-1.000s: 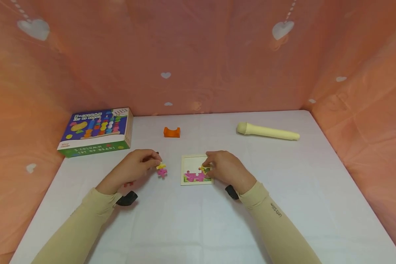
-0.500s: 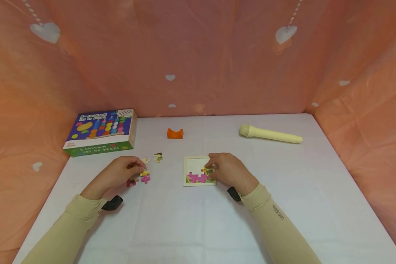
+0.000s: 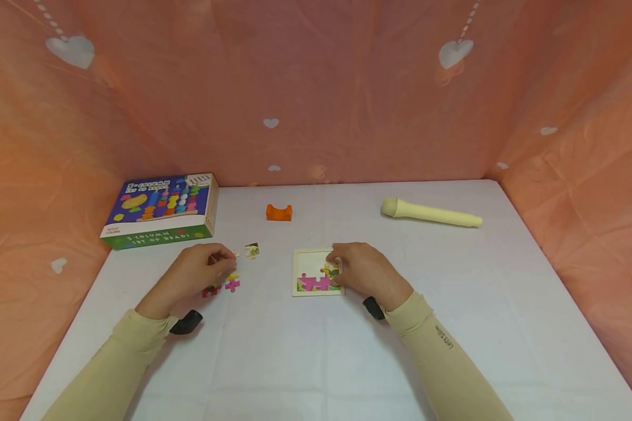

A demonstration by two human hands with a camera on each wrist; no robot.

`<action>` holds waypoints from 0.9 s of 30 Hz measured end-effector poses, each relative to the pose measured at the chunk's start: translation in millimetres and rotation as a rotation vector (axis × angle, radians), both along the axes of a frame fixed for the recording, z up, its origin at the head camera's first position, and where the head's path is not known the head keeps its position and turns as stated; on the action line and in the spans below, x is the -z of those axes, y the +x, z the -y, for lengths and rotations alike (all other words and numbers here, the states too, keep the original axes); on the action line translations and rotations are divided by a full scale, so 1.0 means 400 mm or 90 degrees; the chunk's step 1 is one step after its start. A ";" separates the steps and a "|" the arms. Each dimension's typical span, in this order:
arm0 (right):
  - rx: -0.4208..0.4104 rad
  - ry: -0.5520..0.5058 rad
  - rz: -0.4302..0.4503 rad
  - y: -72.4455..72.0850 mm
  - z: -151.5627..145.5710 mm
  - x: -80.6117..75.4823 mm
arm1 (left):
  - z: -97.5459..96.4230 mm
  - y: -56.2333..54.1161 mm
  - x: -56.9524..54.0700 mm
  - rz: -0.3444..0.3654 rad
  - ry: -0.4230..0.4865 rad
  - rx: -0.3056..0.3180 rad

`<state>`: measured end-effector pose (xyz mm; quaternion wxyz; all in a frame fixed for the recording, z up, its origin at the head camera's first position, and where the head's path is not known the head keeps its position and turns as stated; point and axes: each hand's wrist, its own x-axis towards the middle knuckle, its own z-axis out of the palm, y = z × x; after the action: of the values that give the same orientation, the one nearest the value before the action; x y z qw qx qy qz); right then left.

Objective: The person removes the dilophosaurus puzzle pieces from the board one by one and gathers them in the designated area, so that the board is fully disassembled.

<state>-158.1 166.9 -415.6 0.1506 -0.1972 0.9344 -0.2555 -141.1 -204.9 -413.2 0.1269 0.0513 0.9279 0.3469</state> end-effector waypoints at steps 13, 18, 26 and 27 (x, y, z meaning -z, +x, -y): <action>0.008 -0.007 0.008 -0.006 -0.008 -0.001 | -0.316 -0.048 -0.012 -0.054 -0.034 0.149; 0.004 -0.012 -0.001 -0.009 -0.012 0.001 | -0.396 -0.073 0.001 -0.065 -0.057 0.209; -0.004 0.012 0.007 -0.011 -0.016 0.000 | -0.435 -0.083 0.009 -0.072 -0.066 0.229; -0.002 0.014 0.008 -0.011 -0.018 -0.001 | -0.437 -0.084 0.010 -0.071 -0.066 0.229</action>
<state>-162.4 174.0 -415.4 0.1593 -0.1956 0.9358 -0.2462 -174.7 -30.3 -417.2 0.1380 0.2290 0.9258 0.2672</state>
